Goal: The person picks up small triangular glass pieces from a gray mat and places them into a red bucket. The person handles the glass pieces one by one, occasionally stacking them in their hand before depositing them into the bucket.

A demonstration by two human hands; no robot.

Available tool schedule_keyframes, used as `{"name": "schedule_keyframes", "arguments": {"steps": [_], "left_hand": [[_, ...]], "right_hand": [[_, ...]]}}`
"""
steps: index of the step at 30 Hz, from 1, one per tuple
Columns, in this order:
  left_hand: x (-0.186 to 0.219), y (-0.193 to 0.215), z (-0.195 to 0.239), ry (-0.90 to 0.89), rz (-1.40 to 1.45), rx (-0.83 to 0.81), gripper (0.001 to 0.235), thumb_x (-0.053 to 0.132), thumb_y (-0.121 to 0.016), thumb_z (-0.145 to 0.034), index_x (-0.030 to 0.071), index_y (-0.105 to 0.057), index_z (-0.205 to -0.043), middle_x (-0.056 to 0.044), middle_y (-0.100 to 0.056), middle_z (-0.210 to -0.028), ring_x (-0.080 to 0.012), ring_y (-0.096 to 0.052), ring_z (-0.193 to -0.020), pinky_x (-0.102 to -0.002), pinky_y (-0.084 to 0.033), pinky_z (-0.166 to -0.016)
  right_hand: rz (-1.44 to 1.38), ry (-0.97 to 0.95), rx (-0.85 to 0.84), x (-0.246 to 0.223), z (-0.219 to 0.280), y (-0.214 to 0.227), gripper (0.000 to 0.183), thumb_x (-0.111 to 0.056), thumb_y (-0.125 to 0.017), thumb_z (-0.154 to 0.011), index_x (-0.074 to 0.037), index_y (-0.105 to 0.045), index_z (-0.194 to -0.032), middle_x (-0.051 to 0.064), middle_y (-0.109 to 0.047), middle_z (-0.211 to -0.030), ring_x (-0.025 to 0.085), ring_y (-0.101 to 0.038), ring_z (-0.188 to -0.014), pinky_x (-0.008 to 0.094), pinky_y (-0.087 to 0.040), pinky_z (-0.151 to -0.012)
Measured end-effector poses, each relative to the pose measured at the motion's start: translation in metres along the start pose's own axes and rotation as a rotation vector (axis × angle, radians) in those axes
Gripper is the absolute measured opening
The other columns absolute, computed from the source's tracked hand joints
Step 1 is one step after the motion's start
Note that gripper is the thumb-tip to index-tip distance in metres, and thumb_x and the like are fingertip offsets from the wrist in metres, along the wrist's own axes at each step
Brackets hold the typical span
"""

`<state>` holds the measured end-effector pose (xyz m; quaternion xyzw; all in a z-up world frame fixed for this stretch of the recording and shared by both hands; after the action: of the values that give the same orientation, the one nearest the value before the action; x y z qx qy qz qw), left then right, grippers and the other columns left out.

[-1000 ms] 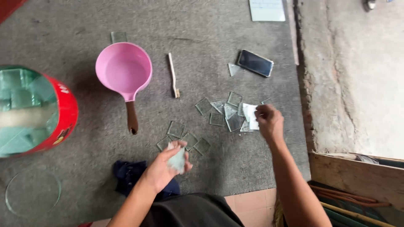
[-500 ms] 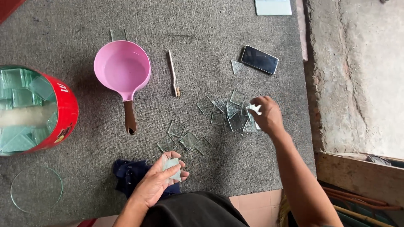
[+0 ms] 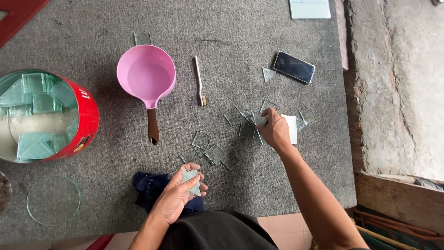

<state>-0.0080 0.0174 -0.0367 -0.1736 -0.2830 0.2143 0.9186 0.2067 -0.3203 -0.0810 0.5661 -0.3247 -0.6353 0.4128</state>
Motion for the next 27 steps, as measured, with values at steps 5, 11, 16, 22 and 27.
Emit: {"name": "schedule_keyframes", "arguments": {"steps": [5, 11, 16, 22, 27], "left_hand": [[0.004, 0.005, 0.004, 0.019, 0.117, 0.006, 0.027, 0.005, -0.06, -0.109, 0.004, -0.063, -0.136, -0.022, -0.067, -0.109, -0.0399, -0.075, -0.096, -0.052, -0.063, -0.087], [0.009, 0.01, 0.006, -0.024, 0.101, 0.029, 0.025, -0.001, -0.061, -0.107, 0.003, -0.066, -0.131, -0.023, -0.07, -0.112, -0.0399, -0.075, -0.108, -0.053, -0.062, -0.093], [0.004, 0.016, 0.0, 0.013, 0.12, 0.096, 0.026, 0.003, -0.063, -0.108, 0.003, -0.067, -0.133, -0.023, -0.07, -0.113, -0.0398, -0.075, -0.105, -0.052, -0.06, -0.09], [-0.005, 0.026, -0.013, 0.015, 0.242, 0.057, 0.037, 0.03, -0.049, -0.116, 0.002, -0.068, -0.132, -0.024, -0.069, -0.11, -0.0422, -0.072, -0.095, -0.056, -0.059, -0.083], [0.003, 0.019, -0.001, 0.043, 0.199, 0.032, 0.042, 0.031, -0.043, -0.119, -0.002, -0.068, -0.13, -0.026, -0.068, -0.108, -0.0422, -0.07, -0.093, -0.057, -0.059, -0.081]], "right_hand": [[-0.035, -0.055, -0.15, -0.015, -0.021, -0.002, 0.03, -0.03, -0.087, -0.097, -0.013, -0.083, -0.121, 0.011, -0.07, -0.127, 0.025, -0.072, -0.098, 0.038, -0.064, -0.079], [0.095, -0.043, -0.238, -0.03, -0.039, -0.009, 0.055, -0.035, -0.099, -0.085, -0.014, -0.068, -0.126, 0.008, -0.059, -0.123, 0.024, -0.064, -0.102, 0.042, -0.064, -0.084], [0.154, 0.059, -0.322, -0.04, -0.046, -0.015, 0.057, -0.028, -0.098, -0.086, -0.012, -0.063, -0.128, 0.007, -0.057, -0.122, 0.022, -0.062, -0.1, 0.039, -0.062, -0.087], [0.046, 0.058, -0.318, -0.03, -0.07, 0.001, 0.035, -0.025, -0.093, -0.091, -0.017, -0.069, -0.117, 0.001, -0.081, -0.102, 0.014, -0.074, -0.082, 0.029, -0.061, -0.068], [-0.063, 0.046, -0.204, 0.011, -0.152, 0.043, 0.054, -0.013, -0.078, -0.102, -0.012, -0.06, -0.153, 0.011, -0.082, -0.114, 0.022, -0.079, -0.095, 0.036, -0.069, -0.078]]}}
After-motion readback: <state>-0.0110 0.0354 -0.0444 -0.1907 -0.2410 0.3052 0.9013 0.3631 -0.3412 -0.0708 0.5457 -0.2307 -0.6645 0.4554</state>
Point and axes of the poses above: each hand's wrist, its own z-axis away from the middle knuckle, its own y-axis out of the back of the hand, x = y × z, the point moved 9 cm from there along -z, towards the middle knuckle
